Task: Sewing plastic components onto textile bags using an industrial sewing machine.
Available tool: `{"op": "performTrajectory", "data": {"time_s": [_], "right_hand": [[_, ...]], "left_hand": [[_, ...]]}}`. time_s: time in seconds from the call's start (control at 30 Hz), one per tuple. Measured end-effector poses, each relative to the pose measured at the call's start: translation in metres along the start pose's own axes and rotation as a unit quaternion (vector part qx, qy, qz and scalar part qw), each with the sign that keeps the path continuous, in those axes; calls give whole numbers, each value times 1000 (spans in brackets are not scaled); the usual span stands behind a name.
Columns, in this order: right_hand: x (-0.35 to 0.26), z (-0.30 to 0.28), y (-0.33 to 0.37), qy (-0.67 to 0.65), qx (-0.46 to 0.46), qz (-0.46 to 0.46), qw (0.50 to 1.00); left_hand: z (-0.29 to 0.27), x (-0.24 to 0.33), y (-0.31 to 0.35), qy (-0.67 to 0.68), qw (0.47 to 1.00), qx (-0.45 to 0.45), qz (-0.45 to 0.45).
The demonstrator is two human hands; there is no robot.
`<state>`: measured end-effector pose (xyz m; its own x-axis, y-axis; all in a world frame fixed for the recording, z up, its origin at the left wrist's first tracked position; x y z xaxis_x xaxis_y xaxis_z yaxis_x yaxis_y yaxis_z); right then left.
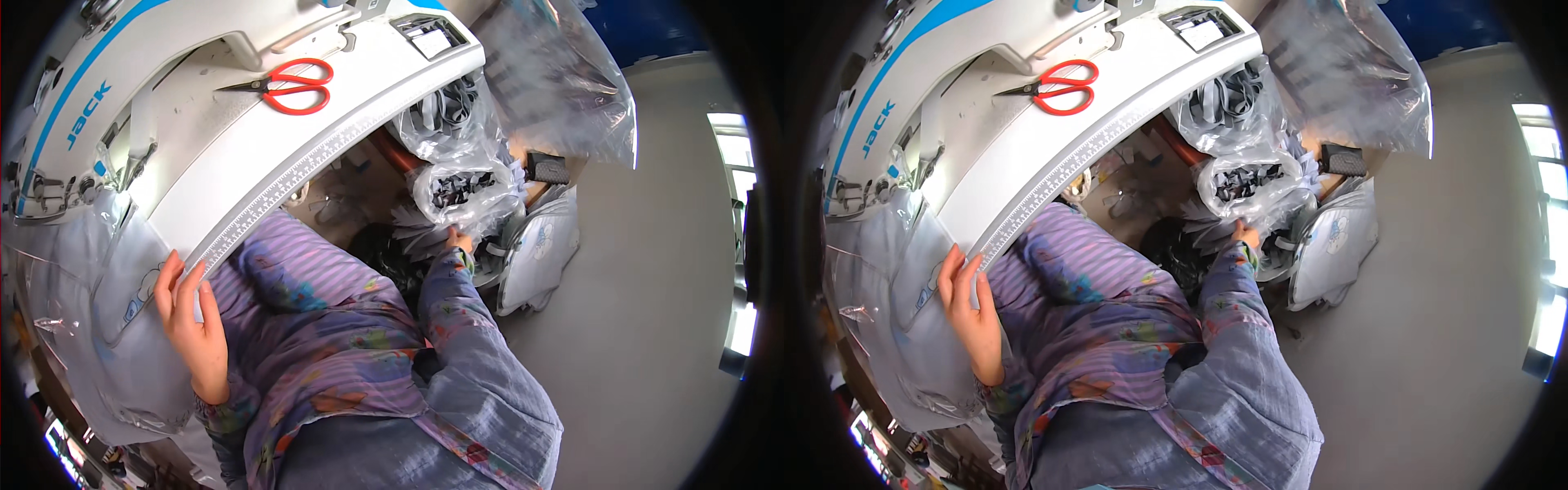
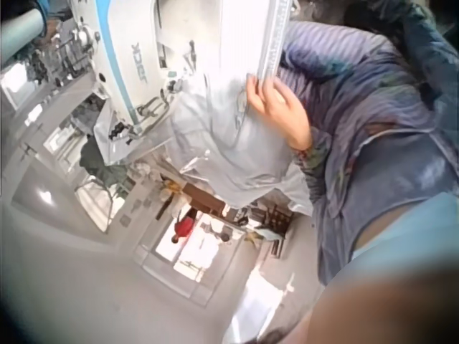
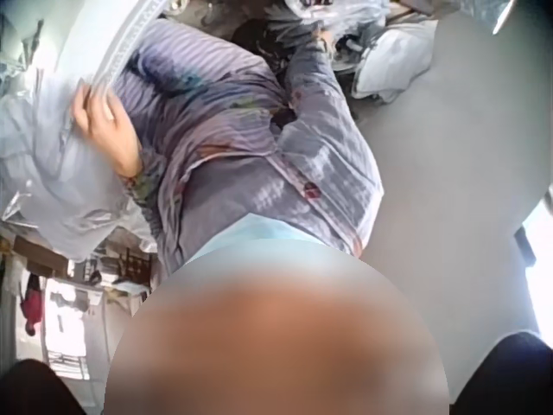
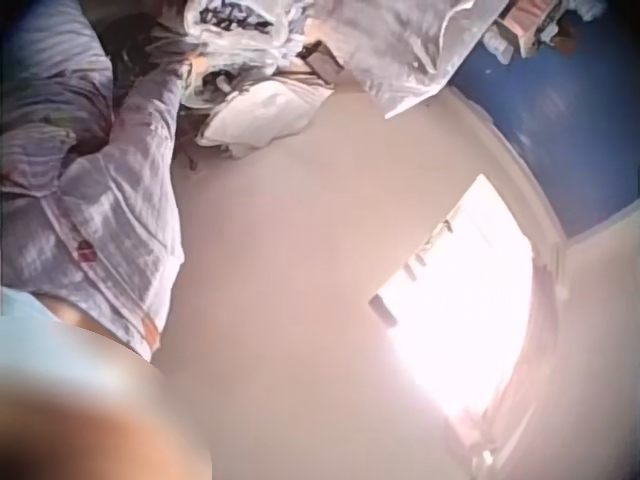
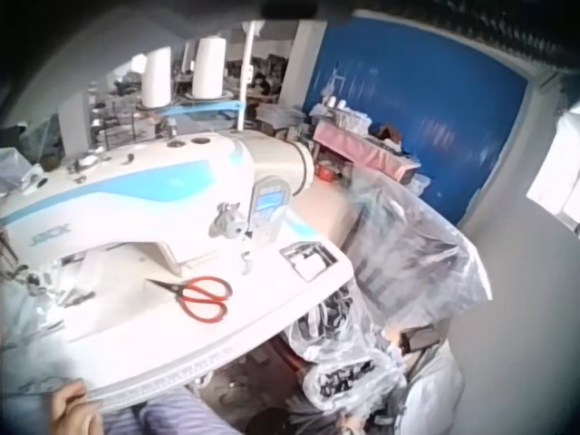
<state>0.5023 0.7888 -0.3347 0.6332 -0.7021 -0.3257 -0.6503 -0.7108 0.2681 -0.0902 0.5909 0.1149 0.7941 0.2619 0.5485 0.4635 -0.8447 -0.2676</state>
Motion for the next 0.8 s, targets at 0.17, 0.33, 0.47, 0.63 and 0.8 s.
{"op": "performTrajectory", "data": {"time_s": [0.17,0.33,0.47,0.63,0.8], "right_hand": [[8,-16,4,-22,-33,-39,998],[-94,-74,157,-127,-102,-179,970],[-217,-143,383,-125,-411,-564,706],[-314,-232,412,-198,-524,-537,631],[-359,-248,368,-226,-652,-414,593]], "left_hand": [[10,-12,2,33,999,-16,-8],[28,19,-5,86,994,-58,24],[70,72,-1,217,951,-196,98],[99,55,-3,232,912,-335,-58],[26,18,-40,451,860,-200,-134]]}}
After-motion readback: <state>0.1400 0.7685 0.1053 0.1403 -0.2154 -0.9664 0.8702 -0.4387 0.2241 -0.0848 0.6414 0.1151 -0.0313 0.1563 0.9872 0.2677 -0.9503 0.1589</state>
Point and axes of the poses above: each hand's wrist, its own y-axis away from the middle knuckle, its own z-axis out of the palm, x = y × z, the point moved 7 cm from there along -y, towards the middle knuckle
